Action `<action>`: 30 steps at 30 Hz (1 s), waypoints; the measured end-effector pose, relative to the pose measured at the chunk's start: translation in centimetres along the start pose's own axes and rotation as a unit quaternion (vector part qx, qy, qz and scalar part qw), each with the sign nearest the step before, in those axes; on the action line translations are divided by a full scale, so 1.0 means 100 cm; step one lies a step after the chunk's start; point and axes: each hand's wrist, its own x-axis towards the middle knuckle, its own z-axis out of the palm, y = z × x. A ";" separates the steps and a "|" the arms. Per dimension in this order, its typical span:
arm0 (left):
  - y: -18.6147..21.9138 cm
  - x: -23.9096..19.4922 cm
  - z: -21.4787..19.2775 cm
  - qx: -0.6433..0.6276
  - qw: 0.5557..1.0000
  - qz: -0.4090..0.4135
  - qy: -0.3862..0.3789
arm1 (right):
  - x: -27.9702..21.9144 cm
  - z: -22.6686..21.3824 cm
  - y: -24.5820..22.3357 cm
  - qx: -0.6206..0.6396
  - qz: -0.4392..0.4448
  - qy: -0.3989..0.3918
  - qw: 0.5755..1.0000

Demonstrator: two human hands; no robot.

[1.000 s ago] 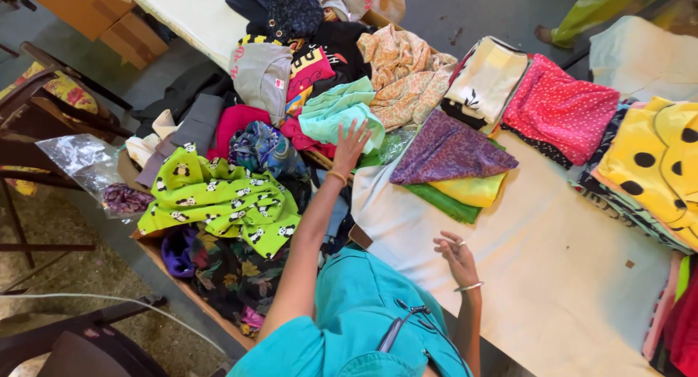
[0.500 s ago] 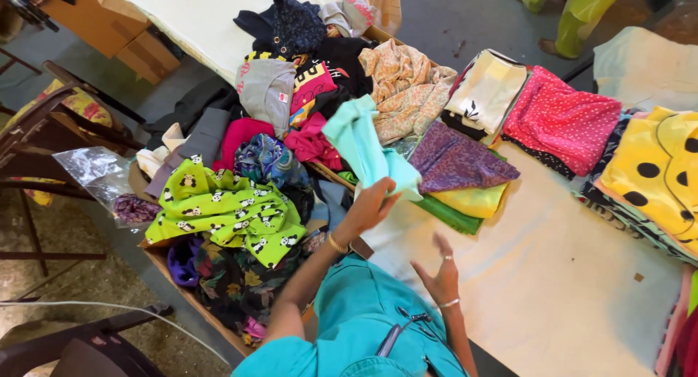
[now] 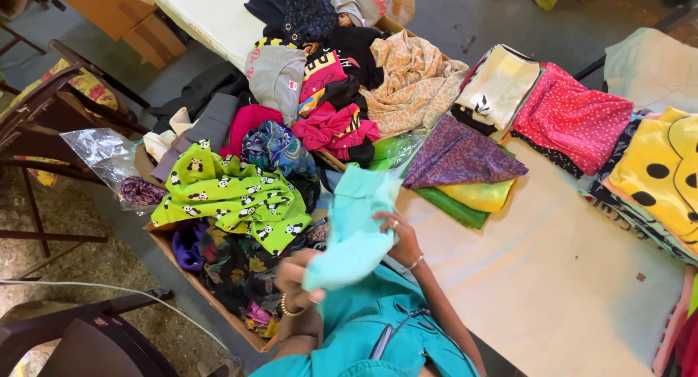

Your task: Fold and organize various items of clothing on a flat surface.

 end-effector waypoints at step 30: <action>-0.107 0.189 0.149 0.103 0.981 0.061 0.155 | -0.160 -0.137 -0.116 -0.011 0.366 0.035 0.930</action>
